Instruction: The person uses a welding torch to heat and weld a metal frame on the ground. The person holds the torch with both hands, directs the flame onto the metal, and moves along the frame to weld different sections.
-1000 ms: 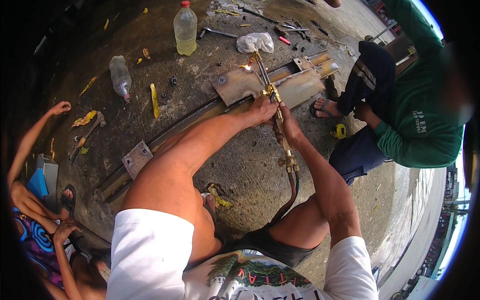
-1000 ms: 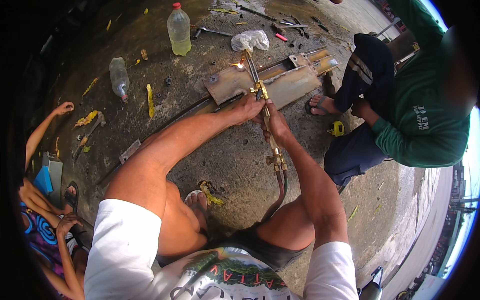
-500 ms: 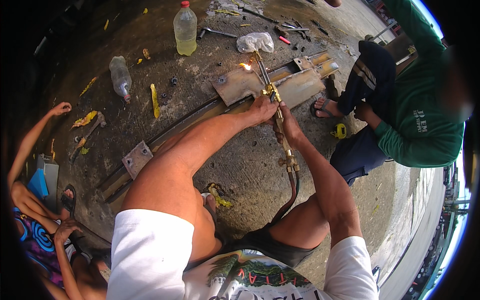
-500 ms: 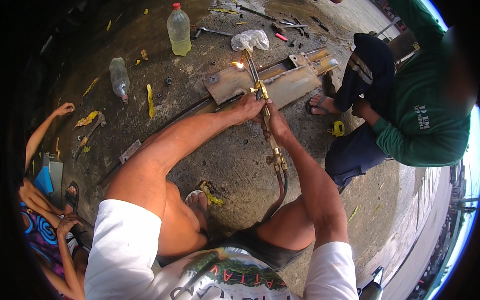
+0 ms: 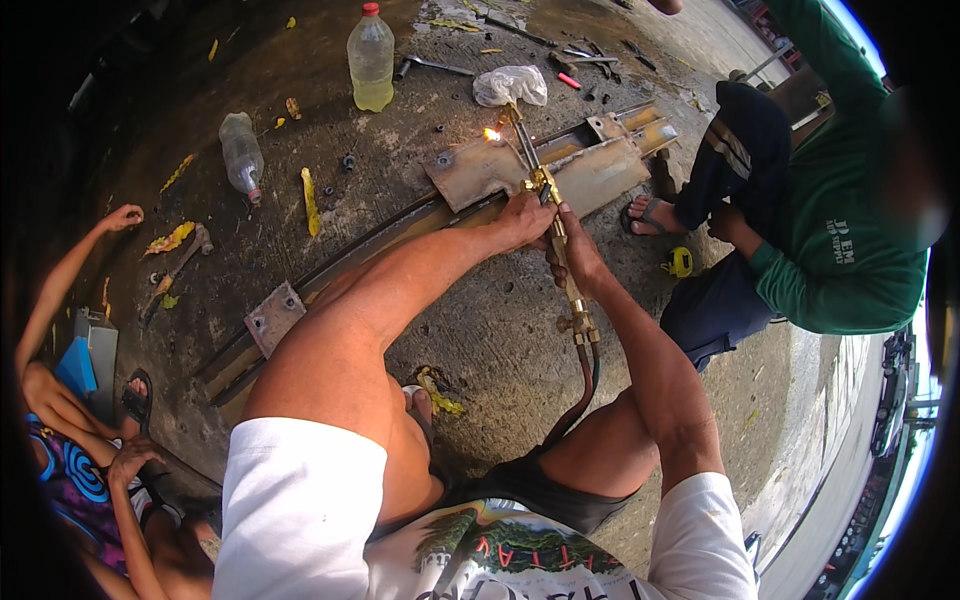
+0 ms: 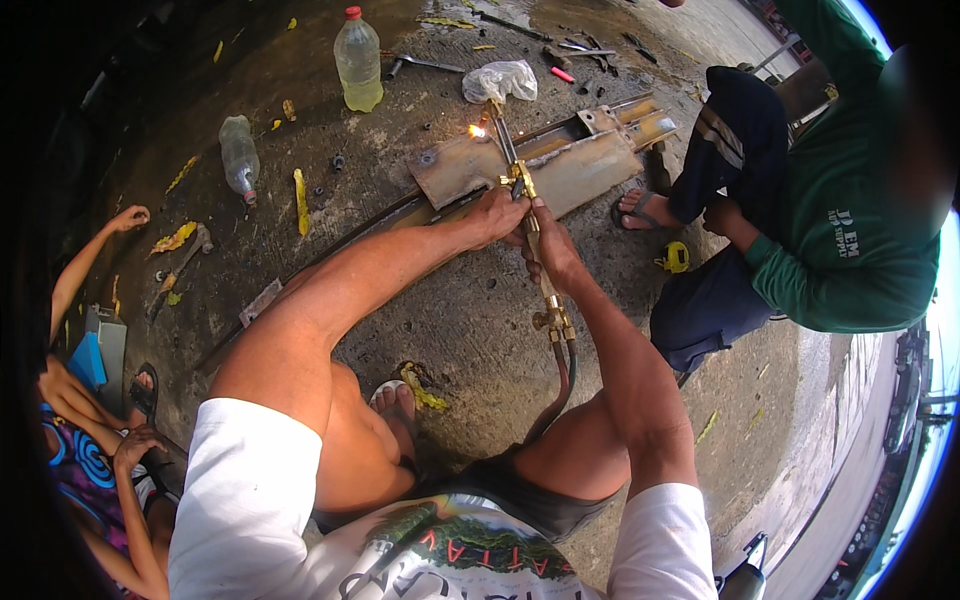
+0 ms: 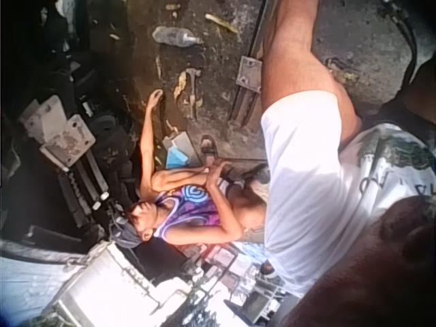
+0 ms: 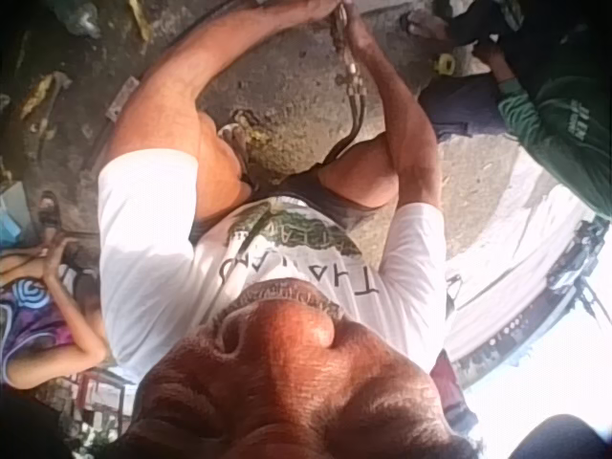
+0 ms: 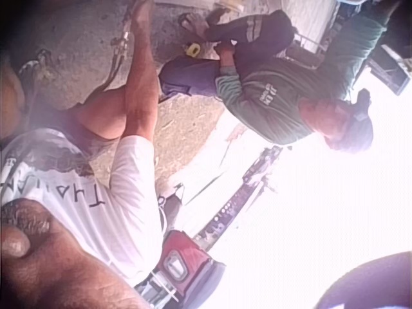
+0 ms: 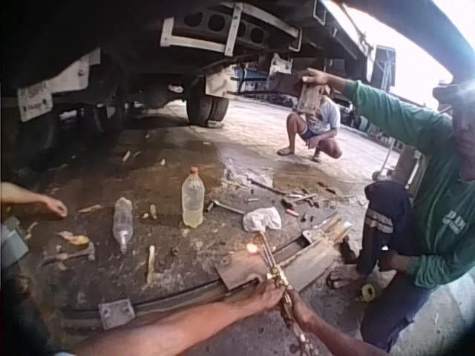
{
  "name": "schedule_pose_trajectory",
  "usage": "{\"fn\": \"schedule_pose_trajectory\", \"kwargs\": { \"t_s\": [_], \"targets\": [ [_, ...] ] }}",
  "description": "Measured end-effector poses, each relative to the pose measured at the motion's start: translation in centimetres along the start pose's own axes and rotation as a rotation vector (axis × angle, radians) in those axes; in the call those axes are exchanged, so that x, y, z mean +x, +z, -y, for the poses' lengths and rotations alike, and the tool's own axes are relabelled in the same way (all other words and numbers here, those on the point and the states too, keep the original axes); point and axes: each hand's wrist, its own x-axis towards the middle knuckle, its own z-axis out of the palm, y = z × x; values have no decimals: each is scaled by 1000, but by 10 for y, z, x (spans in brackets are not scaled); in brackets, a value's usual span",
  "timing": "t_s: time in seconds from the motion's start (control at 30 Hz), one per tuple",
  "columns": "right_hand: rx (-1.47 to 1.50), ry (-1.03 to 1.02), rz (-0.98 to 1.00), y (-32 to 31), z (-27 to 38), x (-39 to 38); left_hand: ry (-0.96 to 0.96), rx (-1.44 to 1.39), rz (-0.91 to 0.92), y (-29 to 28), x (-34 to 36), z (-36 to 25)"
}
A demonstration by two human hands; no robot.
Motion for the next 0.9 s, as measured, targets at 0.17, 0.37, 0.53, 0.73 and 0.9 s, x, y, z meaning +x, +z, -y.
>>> {"fn": "schedule_pose_trajectory", "kwargs": {
  "t_s": [0.17,0.37,0.53,0.73,0.9],
  "targets": [
    [-8,-20,-5,1,0,0,15,8,12,-4,-7,-7],
    [-12,-14,-2,-1,0,-1,18,15,8,-5,-12,-12],
    [-15,-22,16,-2,-1,0,-50,-98,38,3,3,1],
    [-20,-30,20,-2,-2,0,-24,-10,23,7,14,14],
    [-15,-17,15,-4,-3,0,-7,-31,21,6,8,9]
  ]
}}
